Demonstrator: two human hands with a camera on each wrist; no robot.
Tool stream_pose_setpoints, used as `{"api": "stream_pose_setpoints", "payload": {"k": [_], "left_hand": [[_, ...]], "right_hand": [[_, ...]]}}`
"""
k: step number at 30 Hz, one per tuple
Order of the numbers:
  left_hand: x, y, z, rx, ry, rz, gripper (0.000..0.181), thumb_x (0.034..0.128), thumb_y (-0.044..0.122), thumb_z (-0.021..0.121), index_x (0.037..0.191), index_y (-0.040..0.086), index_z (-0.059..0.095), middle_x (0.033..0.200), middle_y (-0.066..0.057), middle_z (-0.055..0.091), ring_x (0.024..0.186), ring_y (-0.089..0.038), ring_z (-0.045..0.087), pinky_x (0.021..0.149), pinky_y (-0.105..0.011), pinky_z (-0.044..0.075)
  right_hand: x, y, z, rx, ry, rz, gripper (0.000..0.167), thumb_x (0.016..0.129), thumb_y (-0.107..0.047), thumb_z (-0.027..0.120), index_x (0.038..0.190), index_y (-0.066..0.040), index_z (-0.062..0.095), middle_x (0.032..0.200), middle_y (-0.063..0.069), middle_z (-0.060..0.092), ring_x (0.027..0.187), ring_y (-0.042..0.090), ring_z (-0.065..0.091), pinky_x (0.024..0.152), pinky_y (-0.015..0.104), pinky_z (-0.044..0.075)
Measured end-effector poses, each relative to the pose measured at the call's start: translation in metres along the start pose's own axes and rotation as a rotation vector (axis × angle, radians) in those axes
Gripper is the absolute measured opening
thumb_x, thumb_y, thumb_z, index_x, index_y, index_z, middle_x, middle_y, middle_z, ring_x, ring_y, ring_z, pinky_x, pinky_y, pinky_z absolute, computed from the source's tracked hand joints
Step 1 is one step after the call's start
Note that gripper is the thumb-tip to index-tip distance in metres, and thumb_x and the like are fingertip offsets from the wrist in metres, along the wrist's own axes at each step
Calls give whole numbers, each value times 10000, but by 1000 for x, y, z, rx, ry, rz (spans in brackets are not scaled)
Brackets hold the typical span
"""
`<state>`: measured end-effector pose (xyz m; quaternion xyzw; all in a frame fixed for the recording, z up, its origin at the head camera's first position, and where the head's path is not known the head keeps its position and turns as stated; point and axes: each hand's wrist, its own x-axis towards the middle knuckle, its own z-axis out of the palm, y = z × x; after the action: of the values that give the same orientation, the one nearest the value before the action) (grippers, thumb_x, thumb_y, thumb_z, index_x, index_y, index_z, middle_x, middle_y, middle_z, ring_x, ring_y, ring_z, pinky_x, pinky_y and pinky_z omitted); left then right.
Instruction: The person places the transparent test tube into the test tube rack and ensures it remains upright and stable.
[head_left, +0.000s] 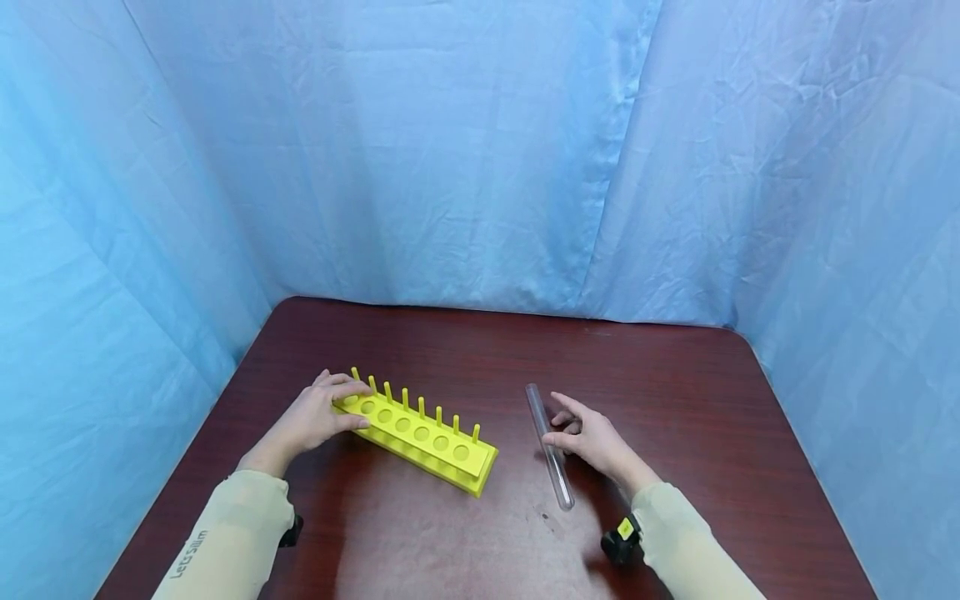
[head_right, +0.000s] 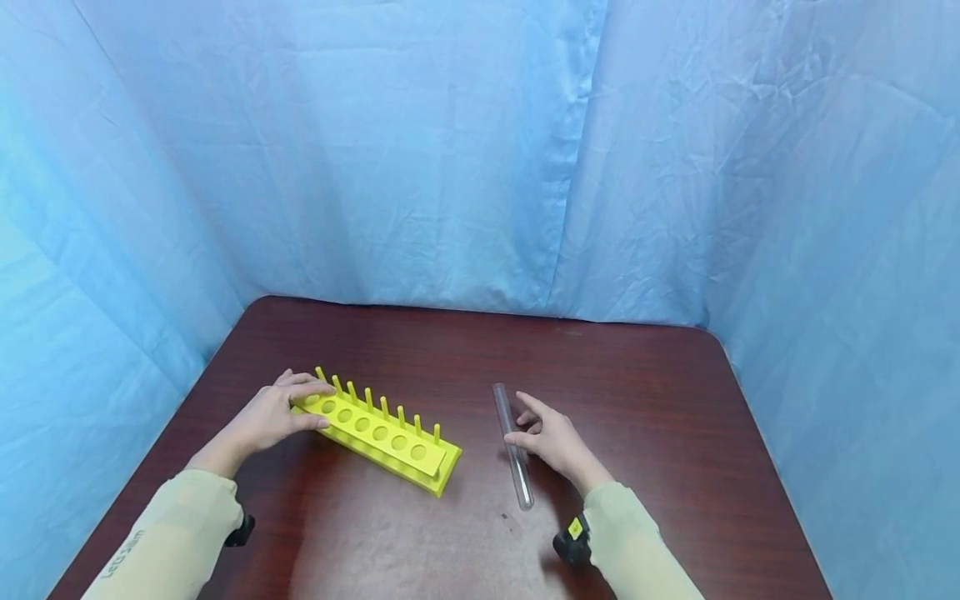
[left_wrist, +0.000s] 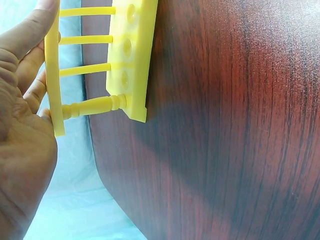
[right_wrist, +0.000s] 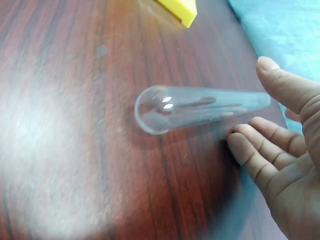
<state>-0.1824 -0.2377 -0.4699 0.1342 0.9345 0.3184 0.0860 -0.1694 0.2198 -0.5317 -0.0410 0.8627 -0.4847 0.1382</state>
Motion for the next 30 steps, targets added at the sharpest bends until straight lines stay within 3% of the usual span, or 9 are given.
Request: {"api": "stream_pose_setpoints", "payload": {"k": [6,11,20,30], "left_hand": [[0,1,0,-2,-8,-19,482,878,306,818,1311,128,702,1441,-230,524,1491,-578,127,1149,-754,135],[0,2,0,9,-8,-12,486,875,301,821,1310,122,701,1439,-235,524,1487,-582,134,1148,-753,143],[0,1,1,5,-4,-13,485,870,293,827,1306,121,704,1436,-231,529,1488,-582,133,1151,-749,145],[0,2,0,9,-3,-9,479,873,282,824,1306,117,704,1433,-231,531,1488,-585,126,1154,-743,143]], "right_hand": [[3,-3,1,202,-30,97,756,927,-119,769,1571,-46,380,1105,146,650,830,202,683,697,372,612],[2,-6,-1,288,-42,156,694,949,-107,740,1548,-9,404,1103,153,646,833,206,693,693,411,625],[9,-10,0,276,-21,231,602,940,-102,750,1481,-20,502,1034,129,643,790,211,671,630,401,625],[14,-10,6,194,17,253,473,906,-93,784,1342,-21,614,945,124,666,725,223,648,545,392,607]]}}
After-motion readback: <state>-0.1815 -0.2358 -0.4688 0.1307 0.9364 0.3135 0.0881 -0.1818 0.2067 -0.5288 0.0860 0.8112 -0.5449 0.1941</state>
